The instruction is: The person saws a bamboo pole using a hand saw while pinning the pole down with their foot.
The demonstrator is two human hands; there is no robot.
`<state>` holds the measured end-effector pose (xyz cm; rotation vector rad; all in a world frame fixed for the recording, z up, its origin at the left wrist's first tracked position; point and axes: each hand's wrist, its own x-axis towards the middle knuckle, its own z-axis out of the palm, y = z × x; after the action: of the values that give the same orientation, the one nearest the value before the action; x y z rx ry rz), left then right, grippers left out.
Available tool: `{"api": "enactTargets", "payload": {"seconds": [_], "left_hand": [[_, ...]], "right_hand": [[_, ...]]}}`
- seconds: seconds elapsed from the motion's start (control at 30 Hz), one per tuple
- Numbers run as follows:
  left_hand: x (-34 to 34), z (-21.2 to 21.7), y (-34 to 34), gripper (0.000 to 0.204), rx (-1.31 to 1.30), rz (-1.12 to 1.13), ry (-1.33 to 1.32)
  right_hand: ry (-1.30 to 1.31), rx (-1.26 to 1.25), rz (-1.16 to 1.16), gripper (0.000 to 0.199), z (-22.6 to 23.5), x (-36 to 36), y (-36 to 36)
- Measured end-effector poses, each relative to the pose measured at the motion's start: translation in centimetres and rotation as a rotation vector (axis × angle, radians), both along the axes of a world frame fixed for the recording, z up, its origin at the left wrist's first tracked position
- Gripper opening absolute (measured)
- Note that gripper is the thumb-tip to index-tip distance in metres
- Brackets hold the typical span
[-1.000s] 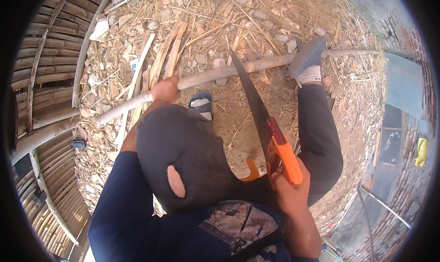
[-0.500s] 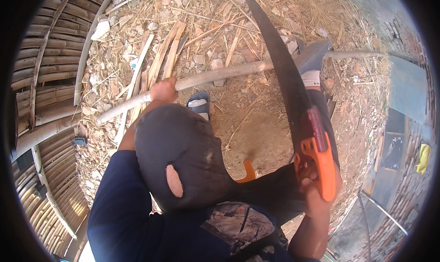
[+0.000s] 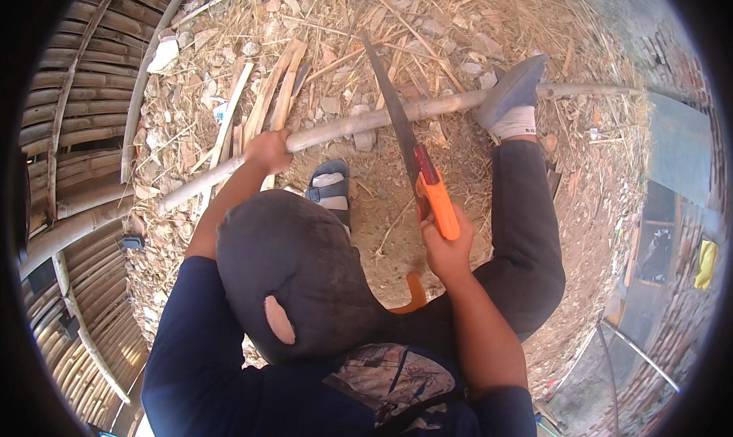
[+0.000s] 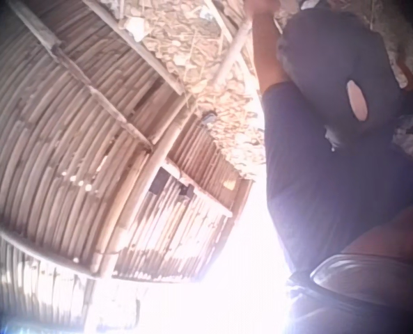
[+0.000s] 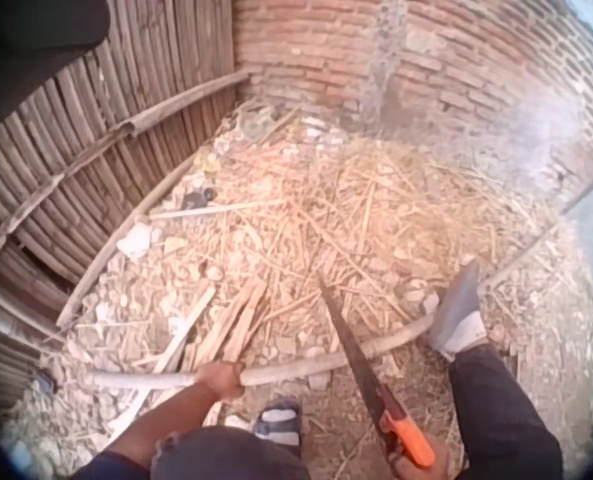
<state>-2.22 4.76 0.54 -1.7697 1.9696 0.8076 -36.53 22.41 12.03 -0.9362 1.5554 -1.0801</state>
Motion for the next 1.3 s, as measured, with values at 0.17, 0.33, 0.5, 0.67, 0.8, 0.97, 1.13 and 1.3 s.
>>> {"api": "enactTargets", "payload": {"seconds": [0.17, 0.33, 0.5, 0.67, 0.8, 0.97, 1.13, 1.3], "left_hand": [[0.4, -0.3, -0.8, 0.042, 0.030, -0.006, 0.035], [0.9, -0.9, -1.4, 0.043, 0.057, 0.014, 0.085], [1.0, -1.0, -1.5, 0.044, 0.076, -0.005, 0.073], [1.5, -1.7, -1.2, 0.044, 0.060, -0.009, 0.090], [0.6, -1.2, -0.8, 0.043, 0.034, 0.021, 0.058], [1.4, -0.4, -1.3, 0.041, 0.033, 0.000, 0.047], [-0.2, -1.5, -0.2, 0.041, 0.009, 0.022, 0.036], [1.4, -1.6, -0.2, 0.042, 0.044, -0.018, 0.048]], "right_hand": [[-0.028, 0.090, 0.020, 0.010, -0.2, 0.1, 0.0], [0.024, 0.130, 0.043, 0.009, 1.0, 0.1, 1.7], [0.185, 0.288, 0.097, 0.011, 6.5, -0.8, 4.5], [0.117, 0.196, 0.044, 0.009, 9.7, -0.9, 6.4], [0.071, 0.198, 0.019, 0.012, 6.4, 0.6, 5.1], [0.084, 0.134, -0.017, 0.006, 8.3, 0.2, 7.5], [0.229, 0.192, 0.089, 0.008, 5.5, -0.5, 3.6], [0.190, 0.202, 0.125, 0.011, 3.6, 0.7, 2.4]]}}
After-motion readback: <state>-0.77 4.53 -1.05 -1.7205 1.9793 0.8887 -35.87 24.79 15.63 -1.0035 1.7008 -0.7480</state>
